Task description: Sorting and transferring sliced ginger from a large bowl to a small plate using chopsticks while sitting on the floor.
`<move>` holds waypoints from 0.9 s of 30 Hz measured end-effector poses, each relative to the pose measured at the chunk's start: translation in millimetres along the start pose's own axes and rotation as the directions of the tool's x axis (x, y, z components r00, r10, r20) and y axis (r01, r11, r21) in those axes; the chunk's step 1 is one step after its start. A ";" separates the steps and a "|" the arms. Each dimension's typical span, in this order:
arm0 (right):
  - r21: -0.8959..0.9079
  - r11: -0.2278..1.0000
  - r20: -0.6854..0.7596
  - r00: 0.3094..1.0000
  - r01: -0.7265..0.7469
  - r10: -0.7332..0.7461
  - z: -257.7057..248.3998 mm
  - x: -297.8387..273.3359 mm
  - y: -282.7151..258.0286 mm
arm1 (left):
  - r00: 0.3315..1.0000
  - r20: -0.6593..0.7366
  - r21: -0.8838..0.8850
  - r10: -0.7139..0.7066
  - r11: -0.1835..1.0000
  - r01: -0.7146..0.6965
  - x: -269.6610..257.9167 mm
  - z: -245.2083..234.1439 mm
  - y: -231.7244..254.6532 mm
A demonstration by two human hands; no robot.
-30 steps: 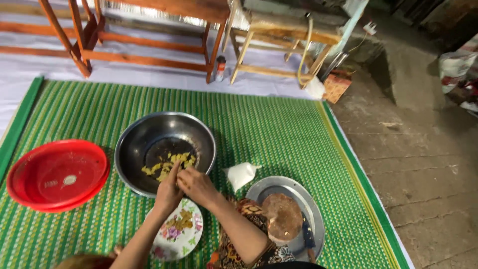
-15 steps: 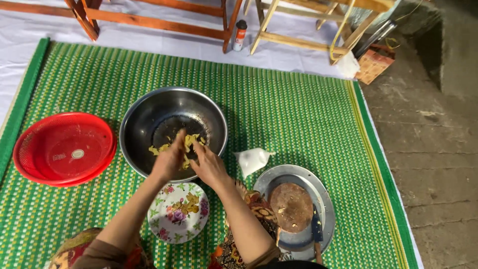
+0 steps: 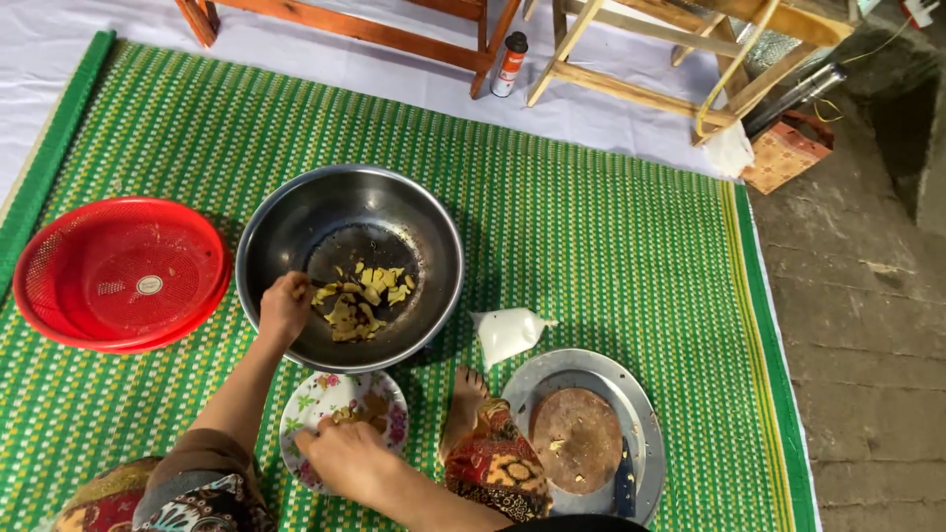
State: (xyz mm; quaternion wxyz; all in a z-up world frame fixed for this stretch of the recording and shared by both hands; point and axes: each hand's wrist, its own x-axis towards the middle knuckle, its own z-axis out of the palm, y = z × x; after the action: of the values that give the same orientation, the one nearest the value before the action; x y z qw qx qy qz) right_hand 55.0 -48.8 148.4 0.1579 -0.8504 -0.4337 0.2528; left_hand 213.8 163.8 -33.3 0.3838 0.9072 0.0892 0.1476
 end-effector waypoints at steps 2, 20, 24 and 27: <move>0.029 0.999 0.110 0.993 -0.036 0.033 -30.2 2.2 -6.5 | 0.998 0.036 0.013 -0.046 0.999 0.046 -6.4 -0.7 10.6; 0.016 0.993 0.064 0.991 -0.115 0.114 -35.6 -4.5 5.5 | 0.965 0.241 0.250 -0.098 0.968 0.036 -9.1 -9.3 34.5; 0.029 0.994 0.027 0.994 -0.108 0.107 -32.9 -6.2 5.3 | 0.968 0.193 -0.187 -0.160 0.963 0.196 -4.2 -8.4 59.7; 0.012 0.995 -0.045 0.994 -0.101 0.101 -19.1 -5.6 10.0 | 0.999 0.046 -0.295 -0.019 0.955 0.032 3.9 3.4 70.1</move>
State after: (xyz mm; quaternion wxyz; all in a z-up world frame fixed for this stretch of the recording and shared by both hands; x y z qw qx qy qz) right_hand 69.6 -60.1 160.9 0.1591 -0.8760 -0.3850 0.2430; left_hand 222.1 114.3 15.9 0.5188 0.8413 0.0698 0.1349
